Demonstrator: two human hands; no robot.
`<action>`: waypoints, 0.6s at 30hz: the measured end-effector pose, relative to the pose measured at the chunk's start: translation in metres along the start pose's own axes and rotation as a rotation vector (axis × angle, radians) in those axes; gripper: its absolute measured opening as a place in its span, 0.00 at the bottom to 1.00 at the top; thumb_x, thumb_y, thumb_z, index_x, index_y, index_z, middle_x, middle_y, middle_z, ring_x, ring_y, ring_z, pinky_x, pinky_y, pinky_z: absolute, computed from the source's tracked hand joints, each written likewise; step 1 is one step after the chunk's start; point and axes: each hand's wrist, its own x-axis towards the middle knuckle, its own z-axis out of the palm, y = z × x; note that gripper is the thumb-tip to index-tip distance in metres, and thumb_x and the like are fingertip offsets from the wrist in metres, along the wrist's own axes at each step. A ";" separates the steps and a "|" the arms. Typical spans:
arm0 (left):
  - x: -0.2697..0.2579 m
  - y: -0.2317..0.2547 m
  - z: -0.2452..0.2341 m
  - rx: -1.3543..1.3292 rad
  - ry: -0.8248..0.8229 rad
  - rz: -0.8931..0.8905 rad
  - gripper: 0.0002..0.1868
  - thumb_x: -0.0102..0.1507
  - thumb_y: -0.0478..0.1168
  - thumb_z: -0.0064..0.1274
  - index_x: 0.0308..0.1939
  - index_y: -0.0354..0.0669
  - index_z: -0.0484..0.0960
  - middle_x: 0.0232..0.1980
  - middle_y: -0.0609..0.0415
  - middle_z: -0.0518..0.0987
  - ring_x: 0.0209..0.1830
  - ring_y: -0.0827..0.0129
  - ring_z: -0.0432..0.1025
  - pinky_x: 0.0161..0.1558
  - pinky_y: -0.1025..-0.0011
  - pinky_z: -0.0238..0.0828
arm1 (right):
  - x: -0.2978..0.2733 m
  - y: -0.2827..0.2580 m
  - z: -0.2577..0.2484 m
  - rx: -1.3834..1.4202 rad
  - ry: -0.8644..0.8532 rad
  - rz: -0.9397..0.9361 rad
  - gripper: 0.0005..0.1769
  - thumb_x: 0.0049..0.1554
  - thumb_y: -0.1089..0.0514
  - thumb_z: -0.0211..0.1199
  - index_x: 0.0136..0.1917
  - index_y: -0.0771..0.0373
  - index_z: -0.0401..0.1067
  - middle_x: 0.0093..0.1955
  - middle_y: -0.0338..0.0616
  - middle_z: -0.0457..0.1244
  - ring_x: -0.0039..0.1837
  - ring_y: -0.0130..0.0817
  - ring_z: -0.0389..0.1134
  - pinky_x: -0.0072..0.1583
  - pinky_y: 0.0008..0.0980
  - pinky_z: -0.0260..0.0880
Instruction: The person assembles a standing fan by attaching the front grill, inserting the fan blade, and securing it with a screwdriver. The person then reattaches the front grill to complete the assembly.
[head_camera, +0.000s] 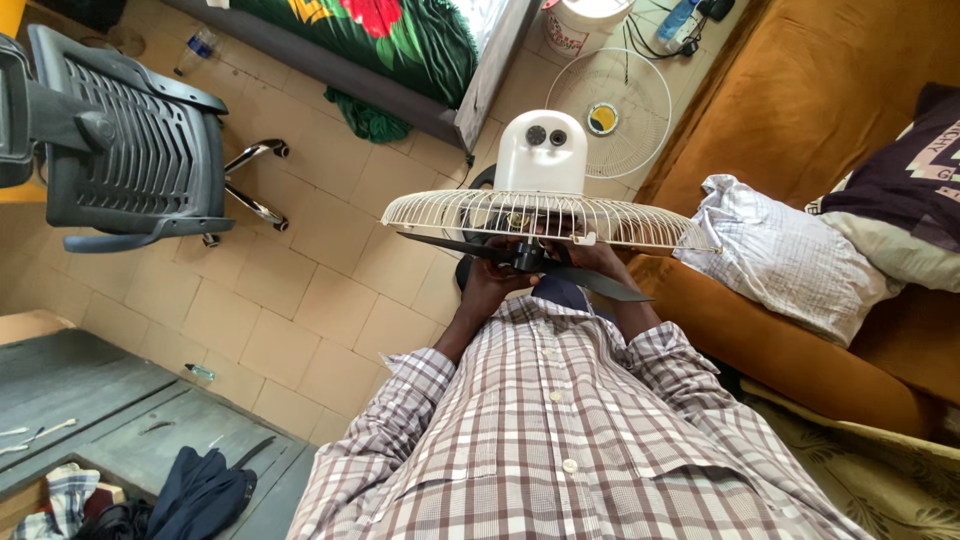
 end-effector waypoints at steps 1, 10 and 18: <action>0.000 0.000 0.001 -0.015 0.009 -0.009 0.38 0.54 0.29 0.71 0.64 0.33 0.69 0.57 0.44 0.80 0.57 0.63 0.79 0.57 0.66 0.82 | 0.004 -0.001 -0.003 -0.036 0.000 -0.029 0.14 0.60 0.60 0.63 0.60 0.62 0.75 0.53 0.40 0.69 0.52 0.30 0.69 0.54 0.30 0.70; 0.001 -0.013 -0.001 -0.007 0.039 -0.028 0.36 0.53 0.28 0.72 0.62 0.32 0.69 0.54 0.41 0.80 0.52 0.63 0.79 0.54 0.67 0.82 | -0.016 -0.128 -0.074 -0.012 0.039 0.047 0.16 0.59 0.62 0.63 0.61 0.64 0.74 0.57 0.45 0.69 0.58 0.35 0.69 0.59 0.33 0.69; -0.002 -0.024 -0.009 -0.126 0.025 -0.074 0.32 0.54 0.27 0.69 0.59 0.37 0.71 0.53 0.54 0.80 0.51 0.69 0.78 0.50 0.70 0.82 | -0.034 -0.078 -0.043 0.175 0.112 0.208 0.05 0.60 0.63 0.60 0.50 0.67 0.71 0.44 0.50 0.65 0.45 0.38 0.66 0.47 0.38 0.66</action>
